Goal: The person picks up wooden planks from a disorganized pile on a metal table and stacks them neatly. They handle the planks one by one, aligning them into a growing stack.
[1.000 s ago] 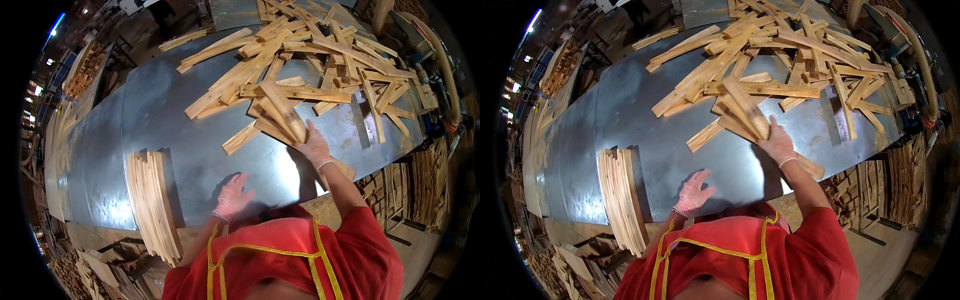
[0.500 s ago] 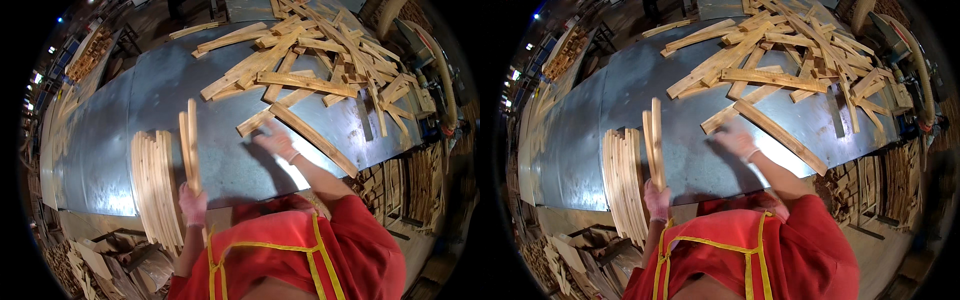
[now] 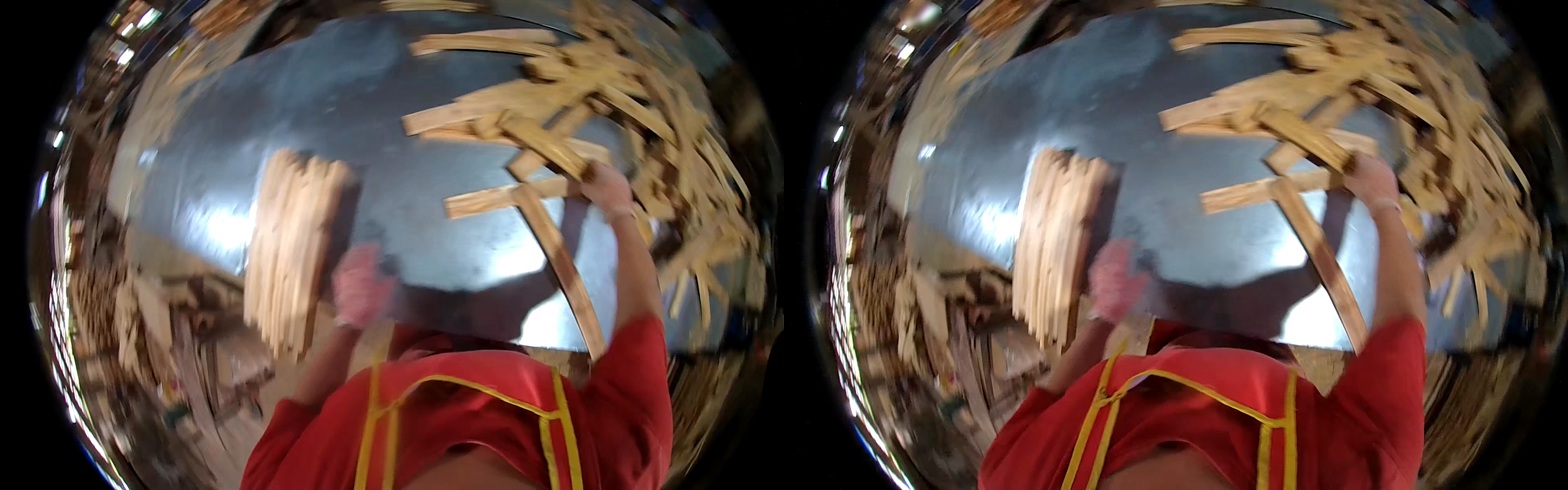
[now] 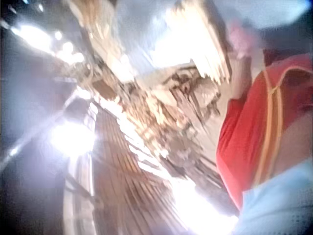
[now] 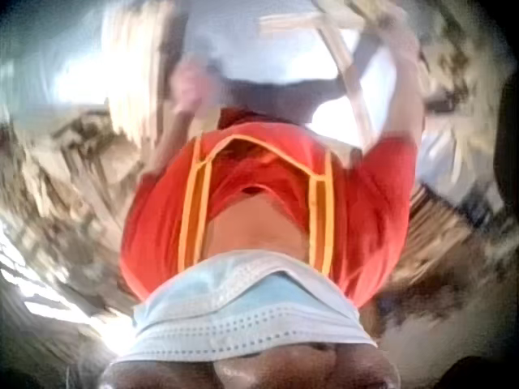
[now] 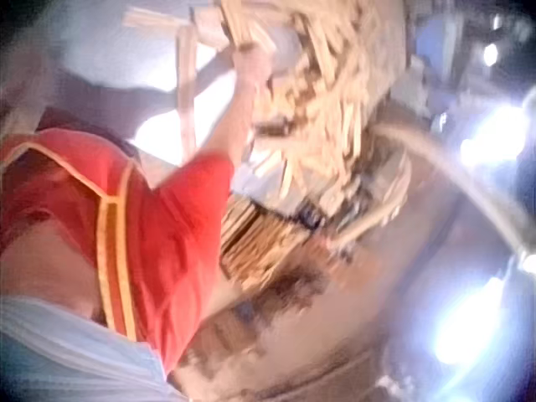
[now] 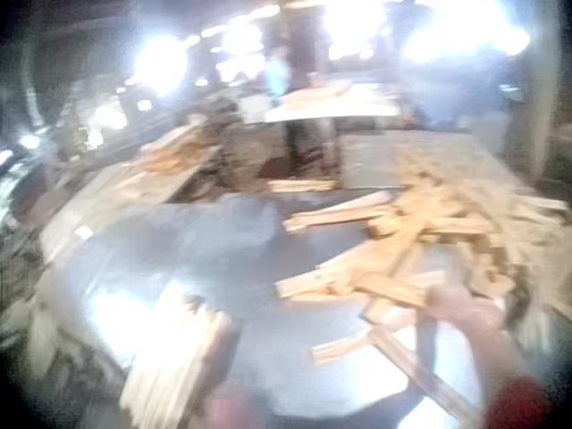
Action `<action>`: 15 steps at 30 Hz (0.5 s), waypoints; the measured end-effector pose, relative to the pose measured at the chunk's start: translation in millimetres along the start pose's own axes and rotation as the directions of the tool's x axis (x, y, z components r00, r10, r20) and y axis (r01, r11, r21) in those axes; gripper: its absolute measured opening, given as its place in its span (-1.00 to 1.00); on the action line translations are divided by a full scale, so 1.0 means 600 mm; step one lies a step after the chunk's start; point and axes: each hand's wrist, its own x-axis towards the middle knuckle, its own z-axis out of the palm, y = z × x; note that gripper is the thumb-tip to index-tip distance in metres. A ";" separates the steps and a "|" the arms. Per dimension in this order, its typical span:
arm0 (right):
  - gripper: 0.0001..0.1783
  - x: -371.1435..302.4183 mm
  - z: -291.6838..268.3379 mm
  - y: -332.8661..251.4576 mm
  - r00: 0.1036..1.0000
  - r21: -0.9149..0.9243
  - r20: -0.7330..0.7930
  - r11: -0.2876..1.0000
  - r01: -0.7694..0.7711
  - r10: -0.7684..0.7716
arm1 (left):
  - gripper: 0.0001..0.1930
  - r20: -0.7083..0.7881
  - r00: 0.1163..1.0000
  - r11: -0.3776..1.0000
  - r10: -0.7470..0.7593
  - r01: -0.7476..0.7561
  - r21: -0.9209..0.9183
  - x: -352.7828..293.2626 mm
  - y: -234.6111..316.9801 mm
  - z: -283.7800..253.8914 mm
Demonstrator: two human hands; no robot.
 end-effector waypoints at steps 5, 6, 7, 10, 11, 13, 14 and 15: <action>-0.37 -0.112 0.039 -0.175 0.976 0.930 0.086 0.367 -0.007 -0.199 | -0.13 0.253 0.962 0.868 -0.106 0.214 -0.448 0.095 0.241 0.048; -0.32 -0.156 0.034 -0.247 0.975 0.987 0.082 0.149 -0.052 -0.205 | -0.12 0.258 0.954 0.792 -0.152 0.274 -0.546 0.101 0.267 0.069; -0.28 -0.185 0.017 -0.293 0.951 0.975 0.162 0.193 -0.113 -0.262 | -0.10 0.481 0.861 0.572 -0.166 0.481 -0.665 0.144 0.280 0.035; -0.18 -0.242 0.011 -0.346 0.976 0.902 0.058 0.431 0.040 -0.211 | -0.25 0.541 0.780 0.254 -0.315 0.618 -0.744 0.173 0.249 0.025; -0.16 -0.248 0.039 -0.310 0.992 0.823 -0.069 0.556 0.115 -0.105 | -0.34 0.547 0.757 0.296 -0.357 0.647 -0.703 0.174 0.218 0.004; -0.08 -0.268 0.065 -0.238 0.987 0.557 -0.162 0.827 0.077 0.017 | -0.51 0.521 0.711 0.462 -0.472 0.703 -0.541 0.152 0.129 -0.054; -0.03 -0.282 0.069 -0.201 0.990 0.358 -0.126 0.933 -0.017 0.066 | -0.60 0.484 0.693 0.565 -0.535 0.719 -0.404 0.133 0.078 -0.084; 0.00 -0.303 0.102 -0.151 0.987 0.294 -0.134 0.955 -0.041 0.083 | -0.71 0.416 0.676 0.580 -0.609 0.737 -0.349 0.118 0.038 -0.121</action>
